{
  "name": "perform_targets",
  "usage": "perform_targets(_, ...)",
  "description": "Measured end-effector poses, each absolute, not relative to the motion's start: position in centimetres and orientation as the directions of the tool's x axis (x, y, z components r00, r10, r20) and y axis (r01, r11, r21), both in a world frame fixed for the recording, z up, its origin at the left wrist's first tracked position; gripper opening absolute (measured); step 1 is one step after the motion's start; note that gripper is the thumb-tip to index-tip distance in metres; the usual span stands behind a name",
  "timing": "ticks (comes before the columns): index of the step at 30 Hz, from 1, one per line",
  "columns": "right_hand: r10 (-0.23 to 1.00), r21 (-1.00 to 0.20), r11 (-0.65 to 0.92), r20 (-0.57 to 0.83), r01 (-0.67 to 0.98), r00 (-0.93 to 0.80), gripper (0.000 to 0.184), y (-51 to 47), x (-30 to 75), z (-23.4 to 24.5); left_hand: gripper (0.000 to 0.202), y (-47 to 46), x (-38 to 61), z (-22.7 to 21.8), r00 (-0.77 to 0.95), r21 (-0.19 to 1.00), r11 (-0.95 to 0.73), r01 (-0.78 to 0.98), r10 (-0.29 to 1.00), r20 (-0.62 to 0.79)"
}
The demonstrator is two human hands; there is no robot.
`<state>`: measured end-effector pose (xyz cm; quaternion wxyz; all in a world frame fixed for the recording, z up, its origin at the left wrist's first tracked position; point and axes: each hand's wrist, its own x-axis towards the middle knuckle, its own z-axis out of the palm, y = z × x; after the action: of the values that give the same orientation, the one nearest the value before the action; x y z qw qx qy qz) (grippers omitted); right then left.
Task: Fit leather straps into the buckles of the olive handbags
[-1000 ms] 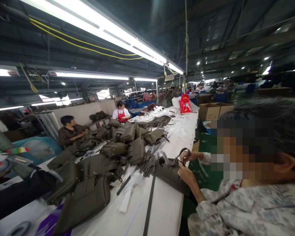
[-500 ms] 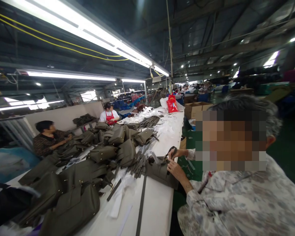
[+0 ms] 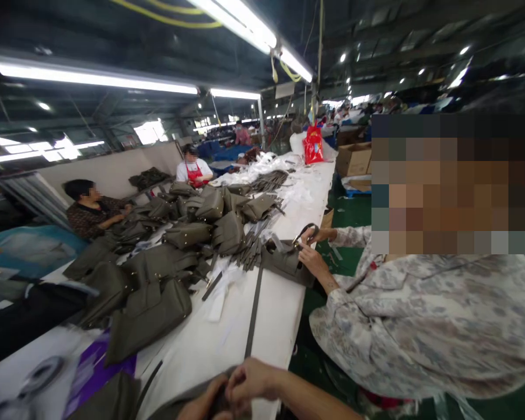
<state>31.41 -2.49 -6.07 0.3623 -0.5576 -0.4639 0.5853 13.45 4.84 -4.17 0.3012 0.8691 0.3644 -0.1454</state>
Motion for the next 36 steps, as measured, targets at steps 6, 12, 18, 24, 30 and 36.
perform_targets(6, 0.871, -0.855, -0.483, -0.448, -0.186, -0.202, 0.005, -2.2, 29.1, -8.7, 0.044, 4.0, 12.3, -3.6, 0.739, 0.416, -0.611, 0.673, 0.538, -0.406)
perform_targets(12, 0.872, -0.843, -0.487, -0.486, -0.229, -0.067, 0.006, -2.1, 28.4, -9.9, 0.037, 4.2, 12.7, -3.0, 0.713, 0.288, -0.657, 0.696, 0.589, -0.380)
perform_targets(18, 0.866, -0.876, -0.460, -0.479, -0.145, 0.146, 0.005, -4.7, 33.0, -11.5, 0.027, 6.1, 10.9, -4.2, 0.689, 0.374, -0.592, 0.714, 0.690, -0.221)
perform_targets(24, 0.934, -0.952, -0.303, -0.303, -0.032, 0.190, 0.026, -4.7, 29.9, -11.7, 0.024, 6.8, 10.5, -6.4, 0.799, 0.545, -0.640, 0.542, 0.593, -0.098)
perform_targets(30, 0.926, -0.935, -0.313, -0.339, -0.168, 0.163, 0.029, -2.9, 26.8, -11.2, 0.027, 6.3, 10.4, -6.8, 0.825, 0.606, -0.634, 0.480, 0.562, -0.065)
perform_targets(36, 0.890, -0.763, -0.449, -0.427, -0.465, -0.160, 0.034, -2.9, 27.8, -11.5, 0.028, 6.3, 10.0, -6.6, 0.828, 0.652, -0.594, 0.472, 0.552, -0.097)
